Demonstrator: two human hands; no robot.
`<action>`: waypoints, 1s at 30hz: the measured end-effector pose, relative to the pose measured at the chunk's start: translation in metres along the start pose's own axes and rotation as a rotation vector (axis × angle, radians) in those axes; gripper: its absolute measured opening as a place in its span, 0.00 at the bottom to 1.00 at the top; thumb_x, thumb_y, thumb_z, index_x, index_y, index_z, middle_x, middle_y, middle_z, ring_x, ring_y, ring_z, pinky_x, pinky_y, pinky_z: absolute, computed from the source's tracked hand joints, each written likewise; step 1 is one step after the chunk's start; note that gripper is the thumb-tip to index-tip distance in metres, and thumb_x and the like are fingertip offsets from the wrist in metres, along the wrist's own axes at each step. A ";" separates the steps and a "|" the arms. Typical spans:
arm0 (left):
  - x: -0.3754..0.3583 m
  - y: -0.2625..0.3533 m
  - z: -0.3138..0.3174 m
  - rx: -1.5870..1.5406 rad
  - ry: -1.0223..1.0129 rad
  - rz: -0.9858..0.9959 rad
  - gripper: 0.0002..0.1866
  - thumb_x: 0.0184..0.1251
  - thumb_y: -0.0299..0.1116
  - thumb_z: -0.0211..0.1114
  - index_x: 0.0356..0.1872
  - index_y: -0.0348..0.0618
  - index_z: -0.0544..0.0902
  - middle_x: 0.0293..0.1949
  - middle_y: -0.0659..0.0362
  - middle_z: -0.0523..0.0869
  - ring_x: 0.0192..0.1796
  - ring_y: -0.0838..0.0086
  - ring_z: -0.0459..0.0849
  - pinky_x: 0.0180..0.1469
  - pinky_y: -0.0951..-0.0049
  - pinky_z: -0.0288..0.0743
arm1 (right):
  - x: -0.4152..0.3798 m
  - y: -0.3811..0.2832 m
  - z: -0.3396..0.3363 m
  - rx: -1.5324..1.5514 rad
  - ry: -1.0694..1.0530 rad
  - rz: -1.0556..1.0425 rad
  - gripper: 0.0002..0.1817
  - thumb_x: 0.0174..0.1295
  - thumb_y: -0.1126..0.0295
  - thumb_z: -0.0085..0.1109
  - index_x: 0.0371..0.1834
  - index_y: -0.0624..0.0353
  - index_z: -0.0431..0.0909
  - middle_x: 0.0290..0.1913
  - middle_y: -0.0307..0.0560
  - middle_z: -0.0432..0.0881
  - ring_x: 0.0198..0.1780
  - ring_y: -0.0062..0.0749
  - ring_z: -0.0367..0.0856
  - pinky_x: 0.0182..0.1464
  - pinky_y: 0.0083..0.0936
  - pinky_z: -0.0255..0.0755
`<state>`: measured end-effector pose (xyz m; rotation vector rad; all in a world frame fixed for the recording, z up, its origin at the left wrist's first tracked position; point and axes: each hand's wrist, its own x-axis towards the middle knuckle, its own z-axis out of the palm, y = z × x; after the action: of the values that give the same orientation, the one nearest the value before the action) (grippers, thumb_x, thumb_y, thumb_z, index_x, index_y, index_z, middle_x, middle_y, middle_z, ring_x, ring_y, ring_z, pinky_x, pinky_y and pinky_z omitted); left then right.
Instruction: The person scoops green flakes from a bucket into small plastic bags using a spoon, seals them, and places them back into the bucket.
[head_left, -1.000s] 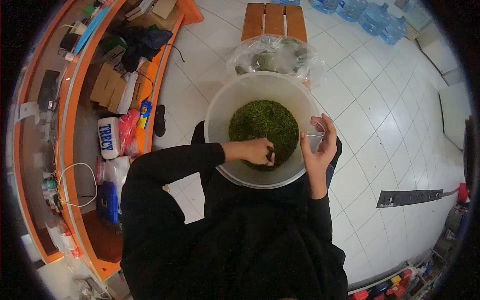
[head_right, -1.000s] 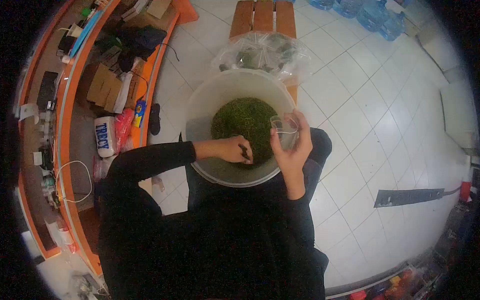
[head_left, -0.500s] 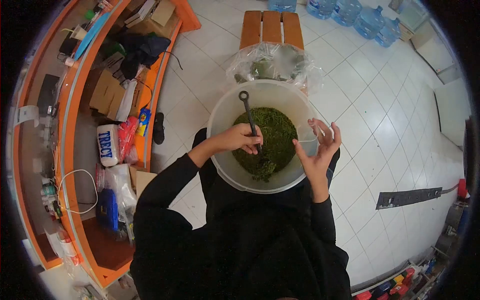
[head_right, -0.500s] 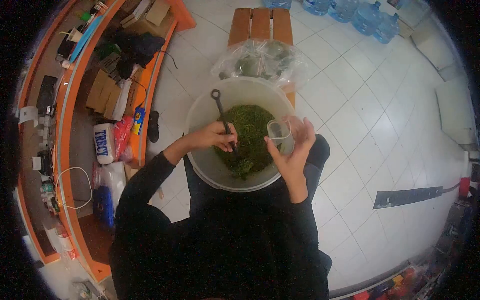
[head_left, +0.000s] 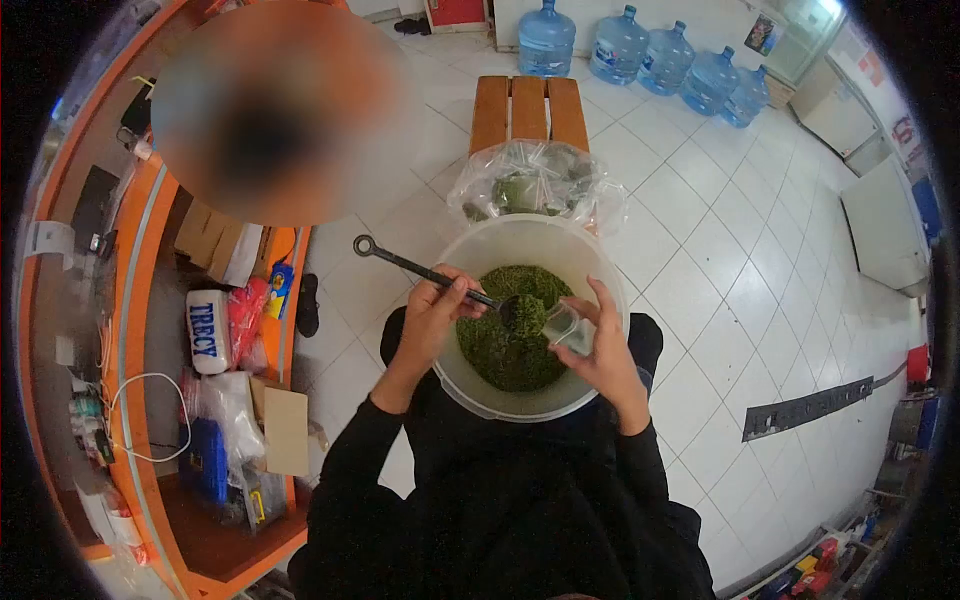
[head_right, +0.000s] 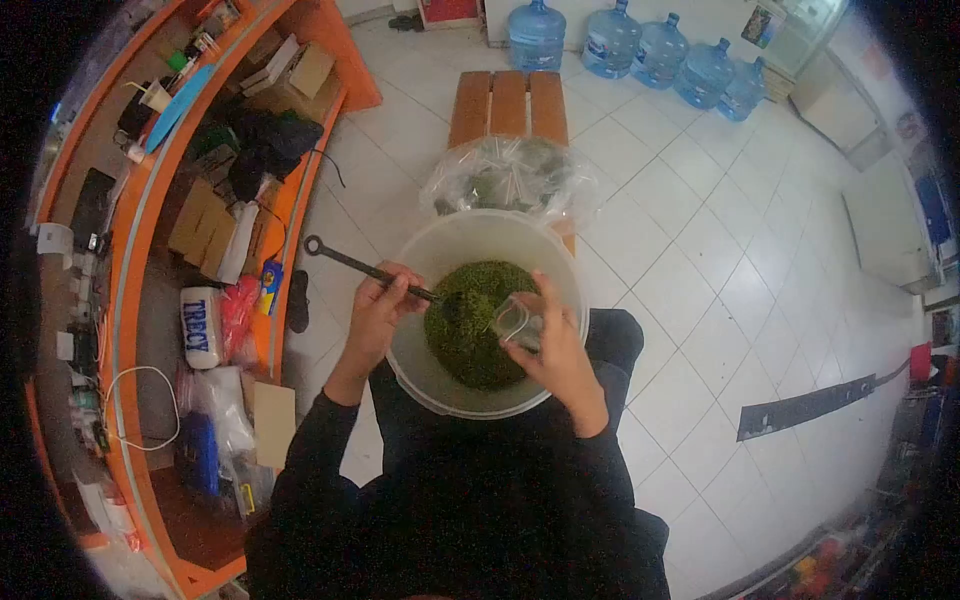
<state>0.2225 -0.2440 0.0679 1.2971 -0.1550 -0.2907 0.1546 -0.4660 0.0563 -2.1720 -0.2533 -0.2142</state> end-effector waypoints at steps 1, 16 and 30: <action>-0.001 -0.002 0.005 0.026 0.021 0.062 0.10 0.64 0.35 0.51 0.33 0.38 0.73 0.31 0.60 0.78 0.30 0.79 0.78 0.35 0.80 0.73 | 0.002 -0.003 0.003 0.093 -0.029 0.030 0.50 0.38 0.79 0.66 0.63 0.56 0.39 0.47 0.52 0.73 0.49 0.41 0.72 0.53 0.32 0.63; -0.033 -0.011 0.033 0.407 0.031 0.607 0.03 0.56 0.21 0.56 0.31 0.35 0.75 0.34 0.52 0.78 0.36 0.65 0.77 0.40 0.73 0.71 | -0.002 -0.007 0.025 0.144 0.175 0.067 0.53 0.36 0.78 0.67 0.63 0.57 0.38 0.47 0.54 0.71 0.52 0.40 0.69 0.55 0.34 0.61; -0.047 -0.027 0.036 0.720 0.096 0.557 0.17 0.55 0.43 0.58 0.40 0.41 0.75 0.55 0.48 0.61 0.55 0.56 0.64 0.54 0.59 0.60 | -0.003 -0.019 0.011 -0.240 0.277 -0.337 0.47 0.46 0.60 0.65 0.62 0.60 0.41 0.43 0.55 0.71 0.42 0.40 0.74 0.46 0.35 0.70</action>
<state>0.1638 -0.2699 0.0536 1.9034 -0.5637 0.3410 0.1472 -0.4464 0.0635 -2.2902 -0.4530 -0.7634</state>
